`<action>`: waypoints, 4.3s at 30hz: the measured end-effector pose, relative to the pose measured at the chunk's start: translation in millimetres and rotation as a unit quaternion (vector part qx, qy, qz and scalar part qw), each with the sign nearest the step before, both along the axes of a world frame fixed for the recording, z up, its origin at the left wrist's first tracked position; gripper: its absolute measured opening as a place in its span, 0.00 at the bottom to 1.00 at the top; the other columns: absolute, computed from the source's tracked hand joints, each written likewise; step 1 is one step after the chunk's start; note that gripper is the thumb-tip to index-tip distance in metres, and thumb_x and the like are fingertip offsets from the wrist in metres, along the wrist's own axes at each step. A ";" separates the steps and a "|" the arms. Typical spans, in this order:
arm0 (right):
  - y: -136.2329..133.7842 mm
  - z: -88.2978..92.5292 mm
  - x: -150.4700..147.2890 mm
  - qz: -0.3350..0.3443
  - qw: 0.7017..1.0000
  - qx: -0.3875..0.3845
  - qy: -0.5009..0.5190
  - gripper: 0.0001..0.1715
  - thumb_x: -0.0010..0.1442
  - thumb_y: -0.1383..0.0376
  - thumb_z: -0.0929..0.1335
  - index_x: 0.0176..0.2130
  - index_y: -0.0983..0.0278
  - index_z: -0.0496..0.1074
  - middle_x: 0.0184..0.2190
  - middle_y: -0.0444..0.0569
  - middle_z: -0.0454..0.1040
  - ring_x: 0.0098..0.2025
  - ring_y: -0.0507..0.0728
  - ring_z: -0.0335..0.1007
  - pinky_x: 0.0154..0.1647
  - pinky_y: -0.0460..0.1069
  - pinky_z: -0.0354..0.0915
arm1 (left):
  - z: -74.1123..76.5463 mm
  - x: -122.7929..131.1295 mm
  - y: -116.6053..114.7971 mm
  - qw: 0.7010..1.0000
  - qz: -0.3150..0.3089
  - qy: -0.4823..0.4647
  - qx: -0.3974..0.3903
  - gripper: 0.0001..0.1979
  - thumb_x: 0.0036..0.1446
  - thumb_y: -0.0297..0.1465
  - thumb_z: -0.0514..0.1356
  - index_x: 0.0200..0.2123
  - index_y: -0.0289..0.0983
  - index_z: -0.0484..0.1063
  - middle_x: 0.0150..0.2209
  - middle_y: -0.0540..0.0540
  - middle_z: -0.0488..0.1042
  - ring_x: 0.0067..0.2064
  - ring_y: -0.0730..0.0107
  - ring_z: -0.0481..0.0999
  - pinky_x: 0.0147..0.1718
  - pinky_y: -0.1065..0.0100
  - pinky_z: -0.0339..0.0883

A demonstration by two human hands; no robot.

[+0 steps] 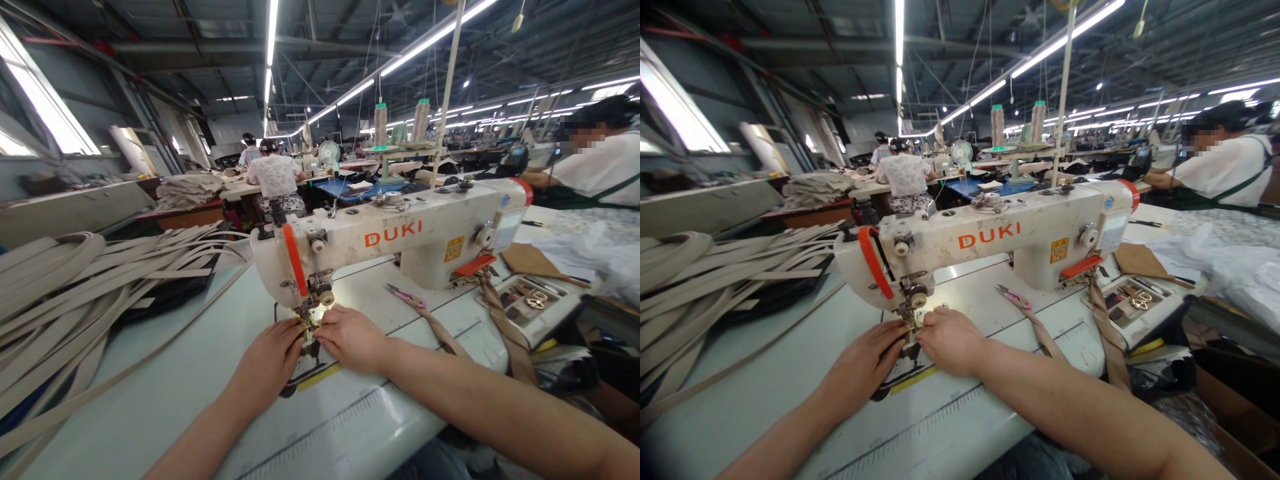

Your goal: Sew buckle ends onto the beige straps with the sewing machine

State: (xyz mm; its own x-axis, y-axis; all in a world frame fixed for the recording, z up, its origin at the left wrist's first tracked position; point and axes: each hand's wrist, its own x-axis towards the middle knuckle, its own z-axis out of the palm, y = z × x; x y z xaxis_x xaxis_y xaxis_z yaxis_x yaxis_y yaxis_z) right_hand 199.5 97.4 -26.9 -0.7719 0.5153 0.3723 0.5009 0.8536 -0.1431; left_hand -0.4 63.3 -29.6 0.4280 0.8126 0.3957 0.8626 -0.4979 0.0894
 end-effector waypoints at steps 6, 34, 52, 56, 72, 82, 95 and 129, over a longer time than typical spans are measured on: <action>1.3 -2.7 0.2 0.000 1.000 0.010 0.011 0.15 0.65 0.65 0.60 0.37 0.65 0.74 0.35 0.49 0.73 0.39 0.57 0.63 0.42 0.50 0.58 | 1.1 0.6 0.1 1.000 0.009 -0.002 -0.001 0.19 0.62 0.34 0.47 0.45 0.36 0.75 0.45 0.40 0.78 0.46 0.59 0.76 0.48 0.56 0.71; 3.7 -3.9 4.4 -0.029 0.996 -0.014 0.080 0.14 0.65 0.65 0.61 0.33 0.65 0.73 0.31 0.49 0.72 0.37 0.55 0.64 0.39 0.48 0.59 | 20.3 -13.1 36.1 1.000 0.000 0.016 -0.020 0.15 0.61 0.32 0.48 0.33 0.38 0.74 0.37 0.42 0.77 0.44 0.56 0.74 0.49 0.52 0.64; -1.7 3.9 0.1 -0.008 1.000 0.020 -0.022 0.15 0.65 0.65 0.61 0.46 0.65 0.72 0.36 0.53 0.72 0.39 0.58 0.62 0.42 0.51 0.60 | 9.5 -36.4 -18.8 0.998 0.056 -0.007 0.030 0.21 0.62 0.42 0.48 0.40 0.41 0.79 0.38 0.41 0.76 0.37 0.58 0.76 0.37 0.57 0.71; -2.9 3.3 -0.8 -0.005 0.998 0.049 -0.029 0.14 0.63 0.67 0.62 0.45 0.66 0.72 0.35 0.52 0.72 0.38 0.58 0.62 0.41 0.51 0.60 | 6.8 -33.0 -15.5 0.998 0.047 -0.023 0.026 0.19 0.61 0.40 0.49 0.38 0.40 0.79 0.42 0.40 0.76 0.42 0.56 0.75 0.42 0.57 0.71; -9.8 10.1 17.5 -0.036 0.998 0.026 -0.035 0.12 0.63 0.67 0.61 0.38 0.66 0.73 0.35 0.51 0.73 0.39 0.57 0.64 0.42 0.50 0.61 | 4.9 -4.9 3.8 0.993 -0.002 -0.119 -0.017 0.15 0.60 0.37 0.52 0.30 0.41 0.77 0.32 0.46 0.78 0.37 0.63 0.75 0.39 0.63 0.71; 6.1 28.5 119.3 -0.374 0.914 -0.059 -0.142 0.15 0.63 0.60 0.62 0.39 0.68 0.72 0.38 0.59 0.72 0.43 0.64 0.68 0.41 0.53 0.64 | 13.0 -11.9 -2.0 0.982 0.040 -0.175 -0.062 0.13 0.58 0.35 0.51 0.30 0.40 0.74 0.34 0.48 0.79 0.37 0.63 0.77 0.39 0.64 0.71; -6.7 39.7 92.6 -0.316 0.916 -0.157 -0.193 0.11 0.60 0.68 0.59 0.40 0.66 0.68 0.38 0.57 0.76 0.38 0.61 0.72 0.34 0.50 0.61 | 12.0 -8.6 2.8 0.972 0.097 -0.180 -0.116 0.11 0.56 0.35 0.50 0.29 0.39 0.70 0.32 0.46 0.76 0.37 0.61 0.75 0.39 0.62 0.66; -16.9 21.8 -13.8 -0.088 0.987 -0.036 -0.132 0.24 0.68 0.53 0.53 0.38 0.63 0.68 0.37 0.51 0.78 0.38 0.60 0.74 0.29 0.50 0.57 | 16.7 -10.9 5.2 0.946 0.105 -0.243 -0.185 0.16 0.53 0.44 0.49 0.28 0.40 0.69 0.28 0.48 0.75 0.34 0.60 0.73 0.35 0.62 0.64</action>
State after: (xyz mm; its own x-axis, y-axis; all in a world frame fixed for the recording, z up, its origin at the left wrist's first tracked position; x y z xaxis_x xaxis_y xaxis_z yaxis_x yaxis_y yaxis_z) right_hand 185.7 80.4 -5.1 -0.7331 0.6682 0.1266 0.6687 0.7422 -0.0451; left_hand -11.3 68.5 -12.9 0.0812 0.9810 0.1761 0.7511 -0.1764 0.6362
